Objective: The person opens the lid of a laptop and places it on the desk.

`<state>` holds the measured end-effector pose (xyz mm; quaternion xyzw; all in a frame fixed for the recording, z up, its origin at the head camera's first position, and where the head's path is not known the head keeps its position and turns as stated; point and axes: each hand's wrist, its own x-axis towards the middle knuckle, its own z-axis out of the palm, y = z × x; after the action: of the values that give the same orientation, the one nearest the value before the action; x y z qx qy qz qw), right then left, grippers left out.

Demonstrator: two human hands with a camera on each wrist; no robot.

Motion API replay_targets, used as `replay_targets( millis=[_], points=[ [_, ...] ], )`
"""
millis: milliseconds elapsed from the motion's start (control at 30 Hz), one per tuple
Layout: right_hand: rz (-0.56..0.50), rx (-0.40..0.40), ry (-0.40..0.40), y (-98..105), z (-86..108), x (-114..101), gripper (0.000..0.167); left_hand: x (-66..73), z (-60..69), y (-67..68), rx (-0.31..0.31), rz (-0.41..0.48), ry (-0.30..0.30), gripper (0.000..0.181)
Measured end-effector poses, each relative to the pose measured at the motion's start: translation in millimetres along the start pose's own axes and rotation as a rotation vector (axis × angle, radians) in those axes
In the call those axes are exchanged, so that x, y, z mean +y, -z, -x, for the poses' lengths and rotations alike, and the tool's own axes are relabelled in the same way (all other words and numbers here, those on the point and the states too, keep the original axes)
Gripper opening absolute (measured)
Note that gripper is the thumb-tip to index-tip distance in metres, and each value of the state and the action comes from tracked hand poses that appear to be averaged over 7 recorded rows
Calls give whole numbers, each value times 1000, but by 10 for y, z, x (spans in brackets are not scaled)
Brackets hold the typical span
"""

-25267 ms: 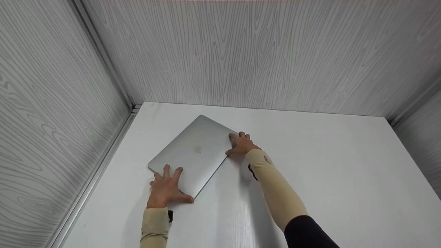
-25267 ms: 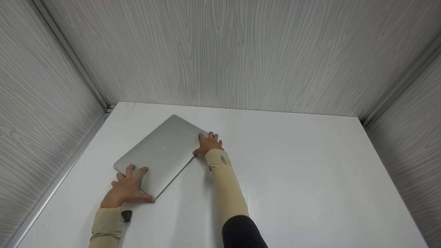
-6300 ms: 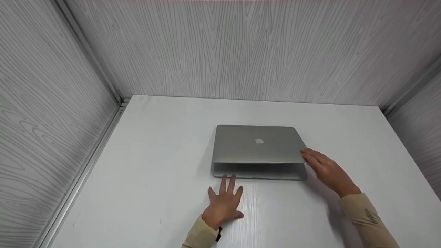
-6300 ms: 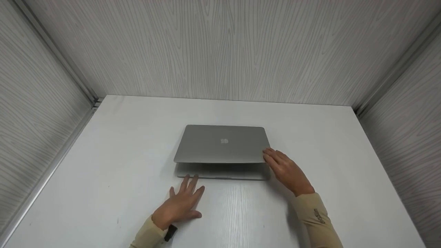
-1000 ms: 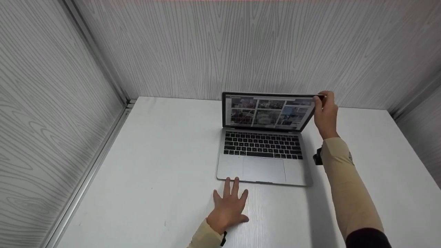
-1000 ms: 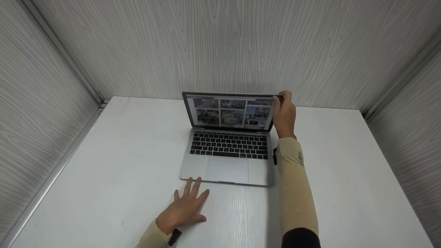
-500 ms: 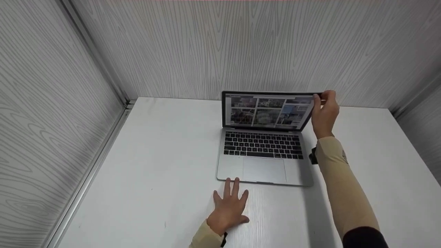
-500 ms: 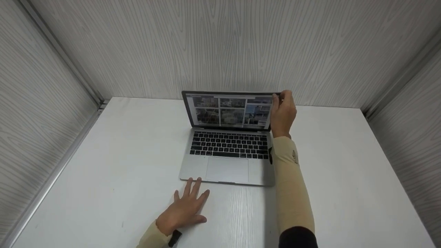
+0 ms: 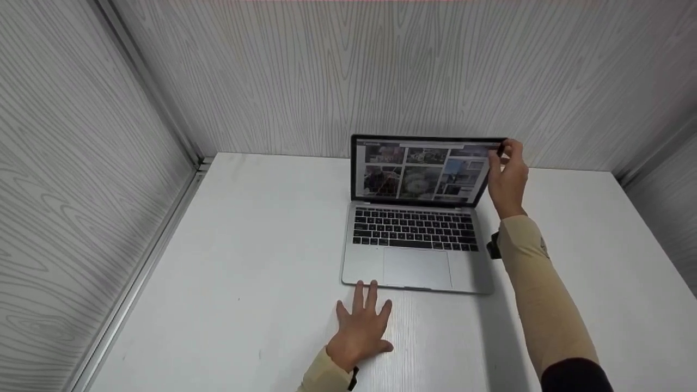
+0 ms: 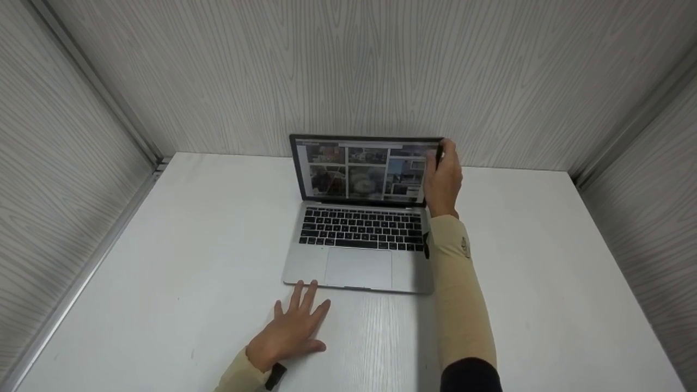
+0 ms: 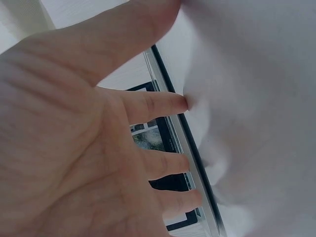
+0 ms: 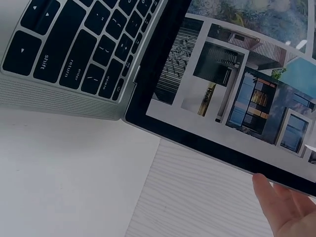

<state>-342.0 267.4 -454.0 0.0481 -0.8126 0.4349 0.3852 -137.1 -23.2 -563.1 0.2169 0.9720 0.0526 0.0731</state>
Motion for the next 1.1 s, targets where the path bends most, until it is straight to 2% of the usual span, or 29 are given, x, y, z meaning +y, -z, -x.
replay_targets(
  millis=[167, 333, 500, 667, 867, 1100],
  points=[
    [67, -140, -4, -8, 22, 102, 53, -1, 5, -1, -8, 12, -3, 84],
    [143, -240, 3, -6, 41, 161, 64, -3, 8, 0, -23, 8, -7, 84],
    [212, -309, -45, 18, 46, 173, 68, 3, -8, 4, -27, 1, -10, 84],
    [289, -414, -139, 3, 133, 232, 68, -13, -12, -16, -24, 13, -13, 85],
    [344, -542, -227, -83, 252, 341, 68, -22, 19, -42, -17, 65, -3, 84],
    [382, -640, -297, -125, 325, 452, 68, -41, 14, -44, -10, 43, -13, 84]
  ],
)
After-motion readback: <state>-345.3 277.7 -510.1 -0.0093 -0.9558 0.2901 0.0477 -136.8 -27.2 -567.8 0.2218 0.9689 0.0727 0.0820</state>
